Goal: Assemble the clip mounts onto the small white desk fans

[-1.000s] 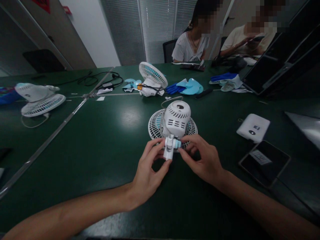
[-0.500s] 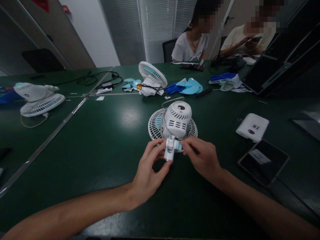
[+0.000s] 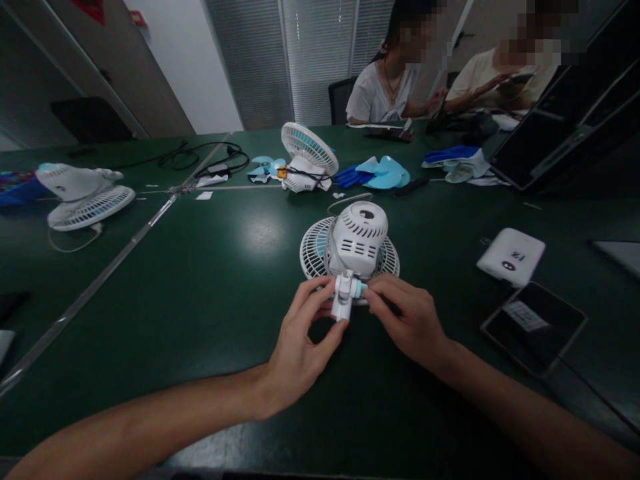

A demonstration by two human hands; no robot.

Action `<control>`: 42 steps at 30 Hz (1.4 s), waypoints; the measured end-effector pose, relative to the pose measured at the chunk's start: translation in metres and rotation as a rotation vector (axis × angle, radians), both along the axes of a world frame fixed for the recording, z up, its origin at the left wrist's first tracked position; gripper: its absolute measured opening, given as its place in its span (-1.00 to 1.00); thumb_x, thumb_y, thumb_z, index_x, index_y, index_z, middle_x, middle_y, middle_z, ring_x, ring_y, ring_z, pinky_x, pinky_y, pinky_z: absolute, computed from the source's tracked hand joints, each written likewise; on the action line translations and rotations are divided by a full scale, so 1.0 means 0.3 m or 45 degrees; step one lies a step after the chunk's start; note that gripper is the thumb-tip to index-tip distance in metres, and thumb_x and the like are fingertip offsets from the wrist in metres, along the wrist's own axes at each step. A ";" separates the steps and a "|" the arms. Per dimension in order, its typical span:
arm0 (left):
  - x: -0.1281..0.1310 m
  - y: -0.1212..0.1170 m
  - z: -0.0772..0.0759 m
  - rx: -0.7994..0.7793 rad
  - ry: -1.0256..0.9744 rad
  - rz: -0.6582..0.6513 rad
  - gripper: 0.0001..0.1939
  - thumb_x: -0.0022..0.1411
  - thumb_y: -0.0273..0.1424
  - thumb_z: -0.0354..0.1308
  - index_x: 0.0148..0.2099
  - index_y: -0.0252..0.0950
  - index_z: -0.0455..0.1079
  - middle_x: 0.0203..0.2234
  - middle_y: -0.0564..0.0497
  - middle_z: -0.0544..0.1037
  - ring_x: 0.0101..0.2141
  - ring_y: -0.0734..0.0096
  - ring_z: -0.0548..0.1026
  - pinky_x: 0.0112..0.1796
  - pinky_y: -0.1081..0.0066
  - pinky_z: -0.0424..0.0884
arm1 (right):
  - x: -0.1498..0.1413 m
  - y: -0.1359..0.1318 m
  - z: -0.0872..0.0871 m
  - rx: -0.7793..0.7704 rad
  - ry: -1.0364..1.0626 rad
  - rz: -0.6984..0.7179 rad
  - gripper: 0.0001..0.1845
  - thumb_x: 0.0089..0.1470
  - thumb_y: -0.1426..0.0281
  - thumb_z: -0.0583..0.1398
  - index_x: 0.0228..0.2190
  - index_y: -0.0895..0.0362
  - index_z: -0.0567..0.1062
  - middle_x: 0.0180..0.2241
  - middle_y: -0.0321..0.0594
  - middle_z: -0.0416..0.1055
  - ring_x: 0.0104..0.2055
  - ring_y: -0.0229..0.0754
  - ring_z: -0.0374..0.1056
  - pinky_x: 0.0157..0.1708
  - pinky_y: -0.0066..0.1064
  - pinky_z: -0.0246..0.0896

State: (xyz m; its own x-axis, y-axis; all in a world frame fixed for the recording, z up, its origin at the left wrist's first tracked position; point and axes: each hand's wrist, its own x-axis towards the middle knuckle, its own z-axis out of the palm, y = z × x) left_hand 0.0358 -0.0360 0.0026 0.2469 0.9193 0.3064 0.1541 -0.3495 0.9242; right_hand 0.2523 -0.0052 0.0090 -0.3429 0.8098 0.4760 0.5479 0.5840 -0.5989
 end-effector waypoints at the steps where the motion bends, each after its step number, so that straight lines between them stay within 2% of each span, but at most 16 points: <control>1: 0.000 0.000 0.000 0.000 -0.005 -0.002 -0.51 0.37 -0.50 0.20 0.29 -0.08 0.35 0.23 -0.08 0.28 0.09 0.22 0.48 0.06 0.22 0.57 | -0.004 0.001 -0.001 -0.016 0.003 0.019 -0.77 0.38 0.38 0.09 -0.36 0.07 0.43 -0.36 -0.26 0.45 -0.34 -0.23 0.40 -0.34 -0.35 0.30; 3: 0.000 0.001 0.000 -0.004 -0.012 -0.006 -0.51 0.37 -0.50 0.21 0.29 -0.08 0.35 0.23 -0.07 0.28 0.09 0.23 0.48 0.06 0.23 0.57 | -0.004 0.002 -0.002 -0.024 0.015 0.025 -0.81 0.37 0.39 0.11 -0.33 0.07 0.44 -0.35 -0.27 0.44 -0.36 -0.25 0.39 -0.36 -0.36 0.30; 5: -0.002 0.001 0.001 -0.010 -0.015 -0.003 -0.51 0.37 -0.50 0.21 0.28 -0.08 0.35 0.24 -0.08 0.28 0.09 0.22 0.48 0.06 0.23 0.57 | 0.006 0.000 -0.004 0.009 0.029 0.004 -0.93 0.31 0.41 0.18 -0.16 0.06 0.46 -0.29 -0.26 0.46 -0.38 -0.27 0.39 -0.39 -0.38 0.33; 7: -0.005 0.002 0.002 -0.014 -0.014 0.006 -0.52 0.37 -0.49 0.21 0.28 -0.09 0.35 0.24 -0.08 0.28 0.09 0.21 0.48 0.06 0.22 0.57 | 0.021 -0.001 -0.006 0.084 0.016 0.015 -0.72 0.25 0.44 0.24 -0.01 0.04 0.42 -0.19 -0.24 0.48 -0.39 -0.29 0.40 -0.42 -0.41 0.36; 9: -0.007 0.003 0.004 -0.013 -0.009 0.010 -0.52 0.37 -0.49 0.21 0.28 -0.09 0.35 0.24 -0.08 0.28 0.10 0.21 0.48 0.06 0.22 0.57 | 0.034 0.000 -0.009 0.160 -0.017 0.036 -0.63 0.23 0.47 0.25 0.05 0.01 0.41 -0.13 -0.23 0.47 -0.38 -0.31 0.41 -0.42 -0.44 0.37; 12: -0.009 0.003 0.004 -0.002 -0.005 -0.001 -0.52 0.37 -0.49 0.21 0.29 -0.08 0.34 0.24 -0.08 0.27 0.09 0.22 0.48 0.06 0.23 0.56 | 0.037 0.006 -0.009 0.186 -0.041 0.018 -0.72 0.26 0.46 0.25 -0.01 0.00 0.47 -0.14 -0.23 0.48 -0.34 -0.29 0.43 -0.40 -0.43 0.38; 16: -0.003 -0.001 0.003 0.003 -0.009 -0.019 -0.52 0.38 -0.50 0.20 0.28 -0.08 0.33 0.24 -0.08 0.26 0.09 0.22 0.48 0.07 0.22 0.55 | 0.022 0.011 -0.006 0.063 0.067 0.005 -0.94 0.30 0.41 0.22 -0.20 0.04 0.52 -0.21 -0.22 0.48 -0.23 -0.20 0.45 -0.30 -0.34 0.40; 18: -0.002 0.000 0.001 -0.005 -0.010 -0.022 -0.51 0.38 -0.51 0.19 0.29 -0.10 0.30 0.24 -0.09 0.27 0.06 0.23 0.49 0.06 0.21 0.54 | 0.018 0.011 -0.005 -0.008 0.108 0.028 -0.92 0.32 0.40 0.20 -0.25 0.06 0.53 -0.23 -0.22 0.48 -0.24 -0.20 0.45 -0.28 -0.33 0.40; 20: -0.010 0.011 -0.002 -0.004 0.010 -0.023 -0.41 0.37 -0.52 0.17 0.36 -0.10 0.18 0.19 -0.12 0.34 0.01 0.24 0.50 0.06 0.18 0.53 | 0.019 0.009 -0.003 -0.050 0.123 0.040 -0.88 0.34 0.40 0.17 -0.24 0.06 0.54 -0.22 -0.21 0.49 -0.23 -0.21 0.45 -0.26 -0.33 0.40; 23: -0.044 0.062 -0.001 0.109 0.119 -0.006 -0.21 0.28 -0.62 0.11 0.45 -0.08 -0.01 0.16 -0.14 0.38 0.01 0.17 0.47 0.11 0.06 0.47 | 0.025 0.006 0.002 -0.058 0.123 0.041 -0.82 0.36 0.39 0.12 -0.20 0.08 0.54 -0.24 -0.21 0.50 -0.25 -0.21 0.44 -0.26 -0.33 0.39; 26: -0.096 0.145 0.013 0.282 0.332 0.014 -0.20 0.09 -0.69 0.03 0.36 -0.09 0.19 0.24 -0.11 0.30 0.18 0.06 0.35 0.21 -0.04 0.33 | 0.030 0.006 0.004 -0.041 0.118 0.048 -0.81 0.37 0.39 0.11 -0.22 0.09 0.54 -0.28 -0.23 0.49 -0.29 -0.24 0.43 -0.29 -0.36 0.36; 29: -0.144 0.227 0.035 0.408 0.525 0.032 -0.31 0.07 -0.66 0.05 0.25 -0.14 0.30 0.19 -0.10 0.35 0.17 0.07 0.36 0.20 -0.02 0.33 | 0.034 0.004 -0.001 -0.054 0.121 0.068 -0.81 0.37 0.40 0.11 -0.20 0.09 0.54 -0.27 -0.24 0.49 -0.30 -0.26 0.42 -0.30 -0.38 0.35; 32: -0.178 0.288 0.053 0.440 0.626 0.056 -0.56 0.27 -0.52 0.13 0.18 -0.18 0.34 0.08 -0.11 0.46 0.07 0.12 0.45 0.11 0.05 0.41 | 0.036 -0.001 -0.006 -0.084 0.117 0.102 -0.81 0.37 0.41 0.11 -0.19 0.10 0.54 -0.23 -0.23 0.49 -0.30 -0.27 0.42 -0.31 -0.40 0.35; 34: -0.198 0.321 0.058 0.450 0.655 0.053 -0.71 0.38 -0.41 0.12 0.14 -0.19 0.36 0.04 -0.10 0.50 0.02 0.16 0.48 0.06 0.11 0.44 | 0.037 -0.004 -0.006 -0.095 0.117 0.122 -0.81 0.37 0.42 0.11 -0.18 0.11 0.54 -0.22 -0.23 0.49 -0.30 -0.28 0.42 -0.32 -0.41 0.35; 38: -0.259 0.391 0.052 0.481 0.664 0.091 -0.76 0.43 -0.37 0.10 0.11 -0.22 0.38 0.02 -0.09 0.53 -0.04 0.22 0.51 -0.09 0.26 0.48 | 0.039 -0.006 -0.002 -0.091 0.121 0.128 -0.81 0.37 0.43 0.11 -0.19 0.11 0.54 -0.22 -0.24 0.49 -0.30 -0.30 0.42 -0.33 -0.44 0.33; 42: -0.374 0.483 0.031 0.432 0.686 0.321 -0.78 0.36 -0.38 0.16 0.03 -0.23 0.40 -0.14 -0.04 0.58 -0.27 0.29 0.51 -0.20 0.29 0.44 | 0.042 -0.008 -0.004 -0.100 0.108 0.116 -0.81 0.37 0.43 0.10 -0.18 0.11 0.54 -0.23 -0.25 0.47 -0.33 -0.32 0.41 -0.37 -0.45 0.30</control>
State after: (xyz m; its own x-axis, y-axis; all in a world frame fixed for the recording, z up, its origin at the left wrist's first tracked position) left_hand -0.0764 0.1090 0.0120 0.2371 0.8434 0.4822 0.6763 -0.4996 0.5413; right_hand 0.2649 -0.0075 0.0078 -0.3782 0.8130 0.4428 0.4401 0.5787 -0.6866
